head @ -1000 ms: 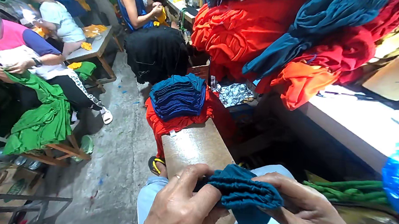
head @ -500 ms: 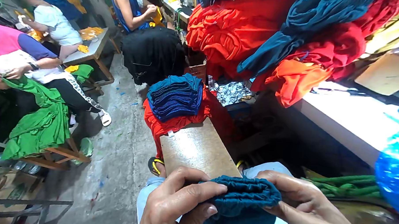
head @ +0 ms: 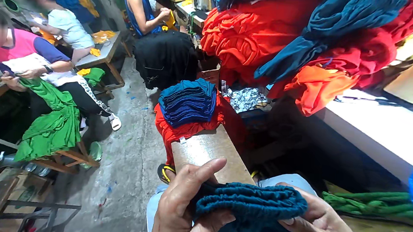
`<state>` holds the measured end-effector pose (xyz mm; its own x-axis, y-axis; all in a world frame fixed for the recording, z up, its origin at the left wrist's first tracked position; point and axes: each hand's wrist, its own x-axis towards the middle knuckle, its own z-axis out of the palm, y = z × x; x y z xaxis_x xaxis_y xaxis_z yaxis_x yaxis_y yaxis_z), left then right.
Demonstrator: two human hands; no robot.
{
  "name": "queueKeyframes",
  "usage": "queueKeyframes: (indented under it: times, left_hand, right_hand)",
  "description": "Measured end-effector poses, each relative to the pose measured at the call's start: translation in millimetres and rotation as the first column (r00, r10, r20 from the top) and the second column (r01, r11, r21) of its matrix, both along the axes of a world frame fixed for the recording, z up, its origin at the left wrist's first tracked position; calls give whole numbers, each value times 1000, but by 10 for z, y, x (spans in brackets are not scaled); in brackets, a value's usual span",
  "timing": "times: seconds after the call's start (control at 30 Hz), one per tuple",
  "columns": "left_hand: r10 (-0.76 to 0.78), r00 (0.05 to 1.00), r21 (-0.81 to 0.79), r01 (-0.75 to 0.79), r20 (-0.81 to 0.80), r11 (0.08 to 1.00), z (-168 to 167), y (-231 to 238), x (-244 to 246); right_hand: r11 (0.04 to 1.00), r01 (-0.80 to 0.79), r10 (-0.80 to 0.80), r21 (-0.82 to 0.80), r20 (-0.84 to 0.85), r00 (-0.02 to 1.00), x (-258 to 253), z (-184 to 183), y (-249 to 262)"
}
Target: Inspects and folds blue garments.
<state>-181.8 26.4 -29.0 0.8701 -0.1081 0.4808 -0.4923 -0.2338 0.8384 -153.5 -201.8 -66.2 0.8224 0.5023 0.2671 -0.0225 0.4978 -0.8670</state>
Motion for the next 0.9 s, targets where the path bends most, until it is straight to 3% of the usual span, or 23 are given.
queueKeyframes:
  times: [0.17,0.37,0.47,0.53,0.63,0.73,0.9]
  left_hand:
    - [-17,999,59,14,48,998,28,65,21]
    - [-193,977,-62,188,-94,980,-48,153,41]
    - [-154,982,230,176,-109,957,14,181,72]
    - [-68,997,476,73,-28,876,58,127,84]
    - [-45,993,686,-42,108,726,143,60,137]
    - [-114,987,732,-4,112,681,233,-13,190]
    - [-209,974,691,92,87,717,304,12,296]
  right_hand:
    - [998,38,-35,-48,67,997,4,-19,-2]
    - [996,53,-47,-72,78,996,7,-36,-4]
    - [992,72,-62,-107,94,994,12,-21,6]
    - [989,62,-47,-131,115,992,17,-12,15]
    - [982,62,-28,-176,186,982,22,9,42]
    - [971,97,-44,-218,237,971,21,7,43]
    - [975,150,-97,-164,294,951,110,-92,36]
